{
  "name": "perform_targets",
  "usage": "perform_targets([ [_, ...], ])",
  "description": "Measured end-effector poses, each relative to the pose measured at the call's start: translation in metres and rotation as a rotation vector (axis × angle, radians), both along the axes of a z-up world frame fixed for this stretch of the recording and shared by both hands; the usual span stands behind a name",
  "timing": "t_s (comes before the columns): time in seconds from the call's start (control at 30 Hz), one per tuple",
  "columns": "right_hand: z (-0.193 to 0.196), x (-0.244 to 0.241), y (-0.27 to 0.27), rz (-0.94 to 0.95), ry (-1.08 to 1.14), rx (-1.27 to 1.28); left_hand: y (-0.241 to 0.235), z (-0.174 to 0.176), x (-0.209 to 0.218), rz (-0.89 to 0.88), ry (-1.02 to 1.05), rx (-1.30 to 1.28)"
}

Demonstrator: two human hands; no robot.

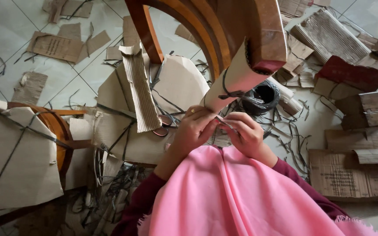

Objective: Wrapping wooden chair legs with cardboard and securing them with string for protection

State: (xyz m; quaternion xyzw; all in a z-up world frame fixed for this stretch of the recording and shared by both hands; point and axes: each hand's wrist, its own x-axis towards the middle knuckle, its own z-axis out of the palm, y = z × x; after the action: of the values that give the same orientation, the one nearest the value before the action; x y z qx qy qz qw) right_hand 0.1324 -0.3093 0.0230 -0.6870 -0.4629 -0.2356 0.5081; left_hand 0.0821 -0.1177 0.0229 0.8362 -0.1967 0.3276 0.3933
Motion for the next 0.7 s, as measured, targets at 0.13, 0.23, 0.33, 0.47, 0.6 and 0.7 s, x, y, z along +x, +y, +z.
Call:
perform_targets([
  [0.13, -0.006, 0.004, -0.003, 0.048, -0.073, 0.01, -0.002, 0.012, -0.004, 0.022, -0.004, -0.028],
  [0.23, 0.001, 0.006, 0.002, 0.085, -0.128, 0.003, 0.0, 0.008, -0.007, 0.081, 0.017, -0.068],
  [0.33, -0.002, 0.005, 0.011, 0.08, -0.175, -0.012, 0.0, 0.02, -0.011, 0.167, 0.043, -0.021],
  [0.47, -0.017, 0.011, 0.016, 0.073, -0.209, -0.061, 0.006, 0.032, -0.011, 0.242, 0.027, 0.141],
  [0.6, 0.001, 0.005, 0.022, 0.021, -0.114, -0.136, 0.008, 0.04, -0.009, 0.262, 0.003, 0.147],
  [0.7, 0.014, 0.003, 0.022, 0.126, 0.175, -0.091, 0.018, 0.02, -0.012, 0.137, 0.071, -0.183],
])
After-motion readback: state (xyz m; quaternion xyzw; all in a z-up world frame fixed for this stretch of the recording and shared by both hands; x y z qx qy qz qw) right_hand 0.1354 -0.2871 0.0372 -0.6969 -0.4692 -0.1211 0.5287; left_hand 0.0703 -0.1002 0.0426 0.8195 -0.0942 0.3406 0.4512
